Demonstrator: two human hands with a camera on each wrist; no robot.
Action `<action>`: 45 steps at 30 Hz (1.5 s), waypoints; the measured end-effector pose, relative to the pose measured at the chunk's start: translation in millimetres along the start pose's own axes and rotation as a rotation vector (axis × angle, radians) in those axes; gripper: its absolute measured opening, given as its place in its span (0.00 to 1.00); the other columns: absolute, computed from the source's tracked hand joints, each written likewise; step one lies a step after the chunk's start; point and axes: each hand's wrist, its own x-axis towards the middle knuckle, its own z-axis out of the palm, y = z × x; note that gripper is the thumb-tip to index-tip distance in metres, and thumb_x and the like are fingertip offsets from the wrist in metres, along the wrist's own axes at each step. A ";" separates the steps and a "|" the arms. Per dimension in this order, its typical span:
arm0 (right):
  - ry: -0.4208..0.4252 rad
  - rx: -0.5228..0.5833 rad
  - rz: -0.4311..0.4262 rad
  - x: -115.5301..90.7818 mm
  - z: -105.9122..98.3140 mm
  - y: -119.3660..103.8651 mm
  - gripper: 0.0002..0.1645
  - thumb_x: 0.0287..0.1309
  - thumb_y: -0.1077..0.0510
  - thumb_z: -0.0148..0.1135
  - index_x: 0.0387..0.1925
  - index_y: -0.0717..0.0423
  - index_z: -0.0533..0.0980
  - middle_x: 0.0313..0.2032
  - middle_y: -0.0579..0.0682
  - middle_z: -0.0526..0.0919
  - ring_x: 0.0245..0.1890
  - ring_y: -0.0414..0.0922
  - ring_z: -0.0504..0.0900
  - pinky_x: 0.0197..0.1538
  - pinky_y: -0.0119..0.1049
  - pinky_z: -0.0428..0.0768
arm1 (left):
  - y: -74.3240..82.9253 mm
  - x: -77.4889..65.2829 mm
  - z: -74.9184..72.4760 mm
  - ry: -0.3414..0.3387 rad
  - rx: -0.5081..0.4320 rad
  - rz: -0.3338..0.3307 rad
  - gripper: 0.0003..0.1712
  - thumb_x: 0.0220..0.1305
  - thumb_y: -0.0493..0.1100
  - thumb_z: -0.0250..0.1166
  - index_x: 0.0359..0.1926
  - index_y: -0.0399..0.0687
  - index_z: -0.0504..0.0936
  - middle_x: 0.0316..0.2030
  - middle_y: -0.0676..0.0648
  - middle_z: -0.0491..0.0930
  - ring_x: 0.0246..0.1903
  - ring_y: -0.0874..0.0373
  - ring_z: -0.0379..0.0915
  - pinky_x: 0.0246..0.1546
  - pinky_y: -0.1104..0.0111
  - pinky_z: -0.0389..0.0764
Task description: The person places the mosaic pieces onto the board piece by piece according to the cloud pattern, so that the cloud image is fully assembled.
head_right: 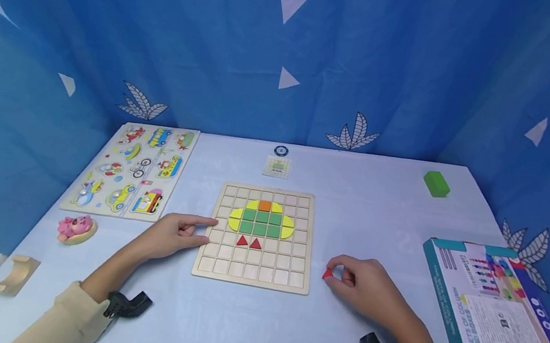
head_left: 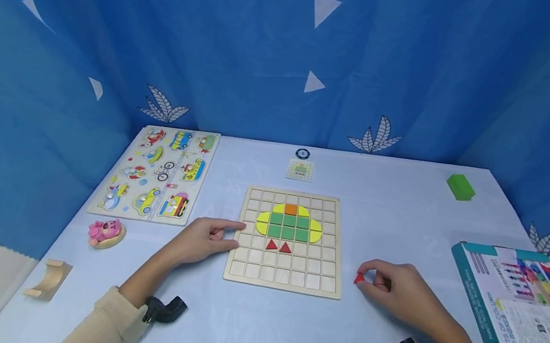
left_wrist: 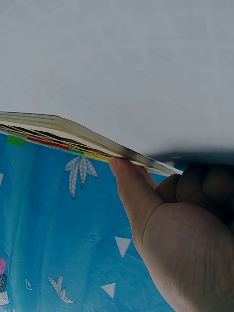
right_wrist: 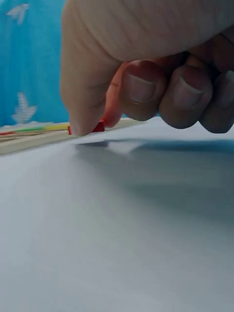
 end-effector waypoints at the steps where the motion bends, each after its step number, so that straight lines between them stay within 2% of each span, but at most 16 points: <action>1: -0.012 0.007 -0.008 2.6 1.1 -3.5 0.11 0.57 0.54 0.76 0.42 0.42 0.84 0.15 0.35 0.67 0.16 0.34 0.66 0.21 0.30 0.64 | -0.6 -0.3 -0.2 -0.001 -0.003 -0.004 0.24 0.64 0.51 0.73 0.61 0.61 0.84 0.14 0.56 0.60 0.15 0.61 0.54 0.23 0.69 0.59; 5: -0.032 0.039 -0.047 14.6 6.7 -17.6 0.10 0.58 0.53 0.76 0.42 0.42 0.84 0.15 0.34 0.67 0.16 0.34 0.66 0.22 0.30 0.63 | -2.8 -1.0 -0.6 -0.005 -0.008 -0.010 0.24 0.64 0.51 0.74 0.61 0.61 0.84 0.14 0.56 0.60 0.15 0.61 0.54 0.23 0.69 0.59; 15: 0.010 0.138 -0.106 55.9 36.7 -56.6 0.07 0.59 0.52 0.75 0.39 0.43 0.84 0.14 0.35 0.66 0.14 0.33 0.63 0.20 0.29 0.60 | -2.5 1.7 0.6 -0.002 -0.014 0.001 0.24 0.64 0.51 0.73 0.61 0.62 0.84 0.14 0.56 0.60 0.15 0.61 0.54 0.22 0.69 0.59; 23: 0.048 0.118 -0.094 72.0 49.8 -65.1 0.09 0.58 0.52 0.75 0.41 0.45 0.85 0.13 0.37 0.67 0.13 0.36 0.66 0.19 0.30 0.60 | -0.7 1.3 -0.2 0.002 0.008 0.005 0.24 0.64 0.51 0.74 0.61 0.62 0.84 0.13 0.56 0.60 0.15 0.61 0.54 0.22 0.69 0.59; 35: 0.102 0.051 -0.102 76.4 56.6 -68.3 0.11 0.58 0.47 0.76 0.42 0.42 0.87 0.13 0.34 0.66 0.14 0.35 0.66 0.21 0.32 0.61 | -0.4 -1.4 -2.2 0.011 -0.003 0.000 0.23 0.63 0.50 0.74 0.60 0.61 0.85 0.14 0.56 0.59 0.15 0.61 0.53 0.22 0.70 0.58; 45: 0.084 0.028 -0.090 74.5 57.6 -63.9 0.14 0.57 0.46 0.76 0.44 0.41 0.87 0.13 0.35 0.67 0.15 0.35 0.66 0.22 0.32 0.62 | -1.2 -2.4 0.6 0.010 -0.005 -0.002 0.24 0.63 0.50 0.75 0.60 0.61 0.84 0.13 0.56 0.60 0.15 0.61 0.54 0.22 0.70 0.58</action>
